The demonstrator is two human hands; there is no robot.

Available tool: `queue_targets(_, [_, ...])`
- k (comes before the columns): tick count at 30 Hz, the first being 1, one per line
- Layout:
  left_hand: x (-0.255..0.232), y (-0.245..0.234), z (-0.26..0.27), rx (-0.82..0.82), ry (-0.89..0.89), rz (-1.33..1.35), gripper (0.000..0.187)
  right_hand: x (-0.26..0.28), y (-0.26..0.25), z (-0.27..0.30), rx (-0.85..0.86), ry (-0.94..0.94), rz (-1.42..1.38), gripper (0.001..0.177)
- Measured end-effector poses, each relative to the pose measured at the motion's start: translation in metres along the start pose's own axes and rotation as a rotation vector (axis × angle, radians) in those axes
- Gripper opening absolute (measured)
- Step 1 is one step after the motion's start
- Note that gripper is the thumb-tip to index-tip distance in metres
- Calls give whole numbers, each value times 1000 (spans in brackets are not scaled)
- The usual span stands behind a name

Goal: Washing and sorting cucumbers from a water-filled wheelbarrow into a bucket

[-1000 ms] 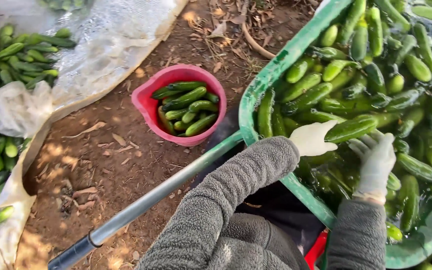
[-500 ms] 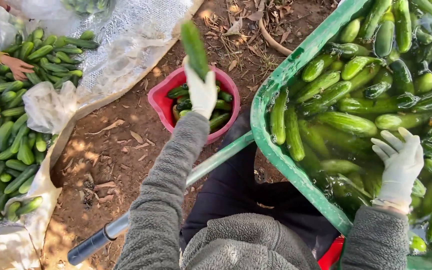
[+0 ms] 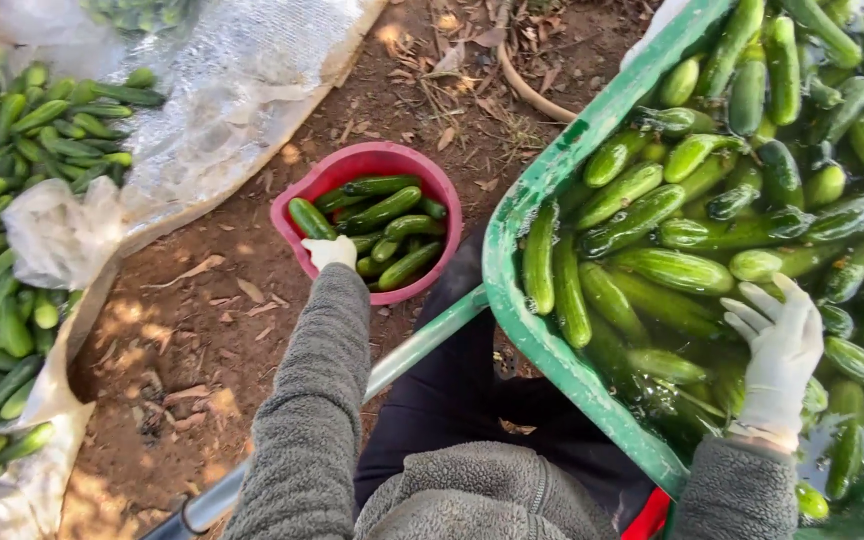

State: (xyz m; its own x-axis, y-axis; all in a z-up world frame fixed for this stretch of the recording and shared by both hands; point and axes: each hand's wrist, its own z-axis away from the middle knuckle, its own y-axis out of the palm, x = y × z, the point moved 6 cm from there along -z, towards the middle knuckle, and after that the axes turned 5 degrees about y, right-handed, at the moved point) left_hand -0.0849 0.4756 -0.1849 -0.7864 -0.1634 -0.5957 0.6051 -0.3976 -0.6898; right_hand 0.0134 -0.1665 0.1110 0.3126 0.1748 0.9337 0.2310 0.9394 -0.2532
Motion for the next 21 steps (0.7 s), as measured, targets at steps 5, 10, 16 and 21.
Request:
queue_targets(5, [33, 28, -37, -59, 36, -196, 101, 13, 7, 2, -35, 121, 67, 54])
queue_targets(10, [1, 3, 12, 49, 149, -406, 100, -6, -3, -6, -82, 48, 81, 40])
queue_targets(16, [-43, -37, 88, 135, 303, -466, 95, -3, -3, 2, -112, -233, 177, 22])
queue_targets(21, [-53, -35, 67, 56, 384, -624, 102, 24, 48, 41, 205, -125, 324, 18])
